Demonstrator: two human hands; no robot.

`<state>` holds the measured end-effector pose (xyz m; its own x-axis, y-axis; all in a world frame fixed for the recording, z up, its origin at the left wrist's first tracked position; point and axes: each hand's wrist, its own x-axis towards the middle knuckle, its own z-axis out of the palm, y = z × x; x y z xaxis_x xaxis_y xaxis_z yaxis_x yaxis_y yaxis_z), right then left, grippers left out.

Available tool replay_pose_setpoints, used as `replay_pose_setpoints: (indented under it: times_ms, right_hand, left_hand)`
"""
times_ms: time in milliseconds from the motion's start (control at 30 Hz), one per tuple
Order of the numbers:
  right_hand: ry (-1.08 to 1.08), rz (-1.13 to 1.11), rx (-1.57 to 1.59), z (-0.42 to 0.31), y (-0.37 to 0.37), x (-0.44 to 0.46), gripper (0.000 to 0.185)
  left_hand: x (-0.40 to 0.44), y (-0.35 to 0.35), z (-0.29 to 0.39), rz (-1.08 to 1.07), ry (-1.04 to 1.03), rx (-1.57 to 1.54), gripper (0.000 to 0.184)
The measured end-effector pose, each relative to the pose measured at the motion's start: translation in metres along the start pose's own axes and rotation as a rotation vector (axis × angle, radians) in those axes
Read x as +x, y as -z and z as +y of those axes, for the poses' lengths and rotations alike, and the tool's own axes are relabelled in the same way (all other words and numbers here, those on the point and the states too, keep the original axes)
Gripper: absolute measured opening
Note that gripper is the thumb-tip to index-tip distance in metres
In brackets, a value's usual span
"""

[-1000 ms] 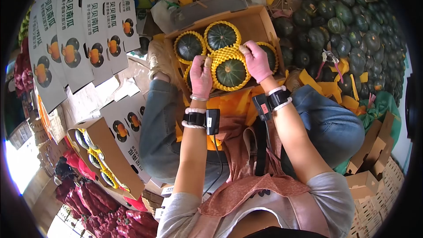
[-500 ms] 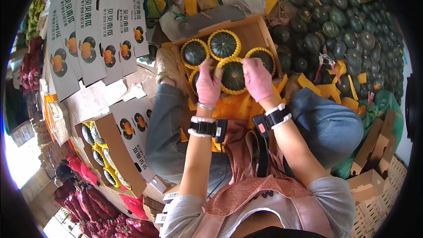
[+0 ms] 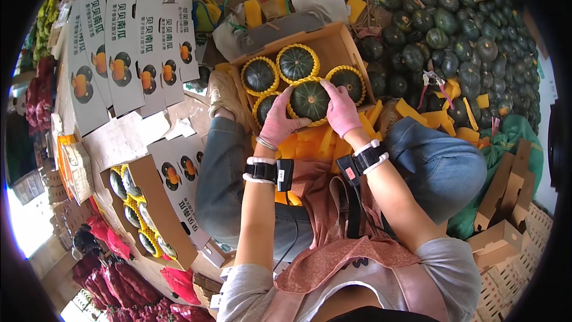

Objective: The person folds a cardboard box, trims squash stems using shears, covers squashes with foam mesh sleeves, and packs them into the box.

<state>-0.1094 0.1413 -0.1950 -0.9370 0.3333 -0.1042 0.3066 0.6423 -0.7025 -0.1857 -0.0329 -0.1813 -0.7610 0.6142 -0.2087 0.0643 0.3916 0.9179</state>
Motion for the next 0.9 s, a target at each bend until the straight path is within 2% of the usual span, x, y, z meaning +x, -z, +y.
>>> replay_pose_setpoints:
  times_ms: [100, 200, 233, 333, 367, 467, 500, 600, 633, 667, 733, 767, 800, 867, 900]
  right_hand:
    - [0.047, 0.055, 0.052, 0.002, -0.002, -0.003, 0.049]
    - [0.024, 0.255, 0.172, -0.006, -0.003, -0.009, 0.042]
    - [0.1, 0.412, 0.101, -0.002, -0.011, -0.005, 0.038]
    - [-0.35, 0.033, 0.317, 0.014, -0.005, -0.015, 0.048]
    - [-0.386, -0.04, 0.425, 0.014, 0.005, -0.013, 0.064]
    - [-0.367, 0.024, 1.115, -0.03, 0.054, -0.008, 0.072]
    - [-0.289, -0.029, 1.225, -0.036, 0.068, 0.002, 0.079]
    - [-0.297, -0.061, 1.31, -0.022, 0.083, 0.034, 0.081]
    - [-0.211, -0.081, 1.192, -0.013, 0.085, 0.047, 0.084]
    - [-0.127, 0.02, 1.003, -0.009, 0.082, 0.06, 0.086]
    - [0.056, 0.201, 0.617, -0.005, 0.074, 0.084, 0.09]
    - [0.169, 0.318, 0.344, -0.006, 0.069, 0.096, 0.095]
    - [0.221, 0.371, 0.245, -0.004, 0.063, 0.105, 0.096]
    - [0.405, 0.481, 0.091, 0.005, 0.046, 0.122, 0.095]
    - [0.415, 0.492, 0.039, 0.009, 0.038, 0.125, 0.096]
  left_hand:
    - [-0.002, -0.003, -0.009, 0.022, -0.04, -0.003, 0.097]
    - [-0.004, -0.007, -0.016, 0.044, -0.062, 0.032, 0.101]
    - [-0.005, -0.008, -0.012, 0.047, -0.064, 0.042, 0.104]
    - [-0.011, -0.017, 0.007, 0.088, -0.037, -0.401, 0.113]
    - [-0.014, -0.019, 0.015, 0.099, -0.046, -0.501, 0.118]
    - [-0.018, -0.026, 0.039, 0.059, -0.12, -0.595, 0.116]
    - [-0.016, -0.024, 0.041, 0.002, -0.195, -0.42, 0.116]
    - [0.009, -0.014, 0.072, -0.305, -0.368, -0.508, 0.079]
    - [0.016, -0.011, 0.068, -0.309, -0.196, -0.786, 0.058]
    - [0.033, -0.008, 0.054, -0.145, -0.245, -0.614, 0.047]
    - [0.076, -0.014, 0.02, 0.171, -0.122, -0.221, 0.043]
    - [0.091, -0.016, 0.02, 0.203, -0.135, 0.148, 0.048]
    - [0.105, -0.019, 0.02, 0.237, -0.134, 0.519, 0.054]
    - [0.126, -0.027, 0.022, 0.081, 0.083, 0.776, 0.091]
    - [0.133, -0.029, 0.017, 0.062, 0.108, 0.777, 0.095]
